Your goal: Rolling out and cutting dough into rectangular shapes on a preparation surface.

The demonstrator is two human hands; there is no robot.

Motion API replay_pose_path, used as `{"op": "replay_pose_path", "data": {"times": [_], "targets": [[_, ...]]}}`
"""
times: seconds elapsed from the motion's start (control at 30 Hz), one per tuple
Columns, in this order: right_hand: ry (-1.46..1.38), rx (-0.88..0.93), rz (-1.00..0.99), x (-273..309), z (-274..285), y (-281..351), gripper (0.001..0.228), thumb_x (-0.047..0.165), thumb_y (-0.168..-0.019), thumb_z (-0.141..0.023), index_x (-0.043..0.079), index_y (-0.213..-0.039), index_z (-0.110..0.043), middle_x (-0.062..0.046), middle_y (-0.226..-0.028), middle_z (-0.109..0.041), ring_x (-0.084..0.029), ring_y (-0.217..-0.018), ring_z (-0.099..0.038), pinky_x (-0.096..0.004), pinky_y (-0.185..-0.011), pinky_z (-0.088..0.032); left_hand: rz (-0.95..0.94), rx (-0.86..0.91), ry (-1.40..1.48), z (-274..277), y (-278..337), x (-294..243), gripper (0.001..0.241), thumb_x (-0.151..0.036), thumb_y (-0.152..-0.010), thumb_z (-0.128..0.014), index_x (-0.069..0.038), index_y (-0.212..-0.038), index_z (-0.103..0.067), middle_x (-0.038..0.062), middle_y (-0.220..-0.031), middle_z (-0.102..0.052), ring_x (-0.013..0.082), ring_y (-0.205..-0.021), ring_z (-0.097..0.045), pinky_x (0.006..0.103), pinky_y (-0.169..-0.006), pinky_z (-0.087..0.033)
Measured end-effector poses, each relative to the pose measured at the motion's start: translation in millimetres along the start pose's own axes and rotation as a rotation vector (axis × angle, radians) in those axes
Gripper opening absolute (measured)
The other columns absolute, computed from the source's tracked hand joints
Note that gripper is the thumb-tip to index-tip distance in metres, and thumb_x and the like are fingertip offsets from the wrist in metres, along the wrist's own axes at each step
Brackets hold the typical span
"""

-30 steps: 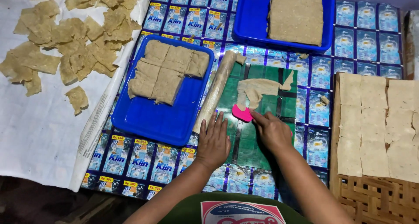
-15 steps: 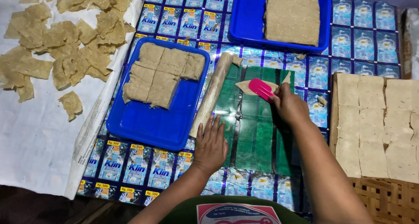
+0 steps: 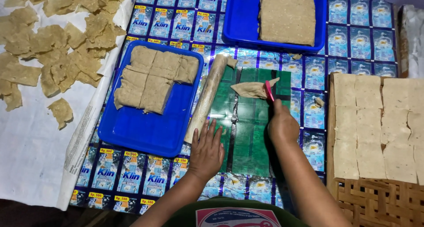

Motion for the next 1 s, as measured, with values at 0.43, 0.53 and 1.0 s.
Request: {"op": "replay_pose_path", "data": {"times": [0.43, 0.53, 1.0], "targets": [[-0.099, 0.135, 0.004, -60.6, 42.8, -97.8, 0.028, 0.025, -0.103, -0.058, 0.028, -0.129, -0.067, -0.022, -0.112, -0.076, -0.050, -0.114, -0.066, -0.060, -0.098, -0.052, -0.034, 0.059, 0.414, -15.4, -128.7, 8.5, 0.056, 0.004, -0.097, -0.043, -0.003, -0.153, -0.039, 0.025, -0.158, -0.039, 0.0443, -0.151, -0.030, 0.0533, -0.123, -0.028], [-0.028, 0.303, 0.090, -32.8, 43.2, -113.4, 0.032, 0.036, -0.102, -0.056, 0.038, -0.132, -0.067, -0.016, -0.121, -0.075, -0.044, -0.121, -0.065, -0.057, -0.102, -0.050, -0.098, 0.033, 0.422, -35.7, -164.1, 13.1, 0.059, 0.005, -0.094, -0.042, -0.006, -0.152, -0.043, 0.019, -0.153, -0.048, 0.0402, -0.148, -0.038, 0.0489, -0.121, -0.034], [0.226, 0.215, 0.250, -34.3, 41.9, -48.6, 0.057, 0.021, -0.094, -0.053, 0.055, -0.139, -0.060, -0.007, -0.107, -0.064, -0.036, -0.110, -0.066, -0.053, -0.097, -0.052, -0.369, 0.085, 0.221, -15.8, -163.0, 11.5, 0.054, 0.000, -0.094, -0.043, -0.015, -0.145, -0.052, 0.007, -0.140, -0.062, 0.0265, -0.136, -0.054, 0.0473, -0.120, -0.035]]}}
Point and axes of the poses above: each hand's wrist, its own y-axis away from the middle knuckle, its own z-axis out of the back of the hand, x = y × z, the point moved 3 cm from there along -y, towards the middle knuckle
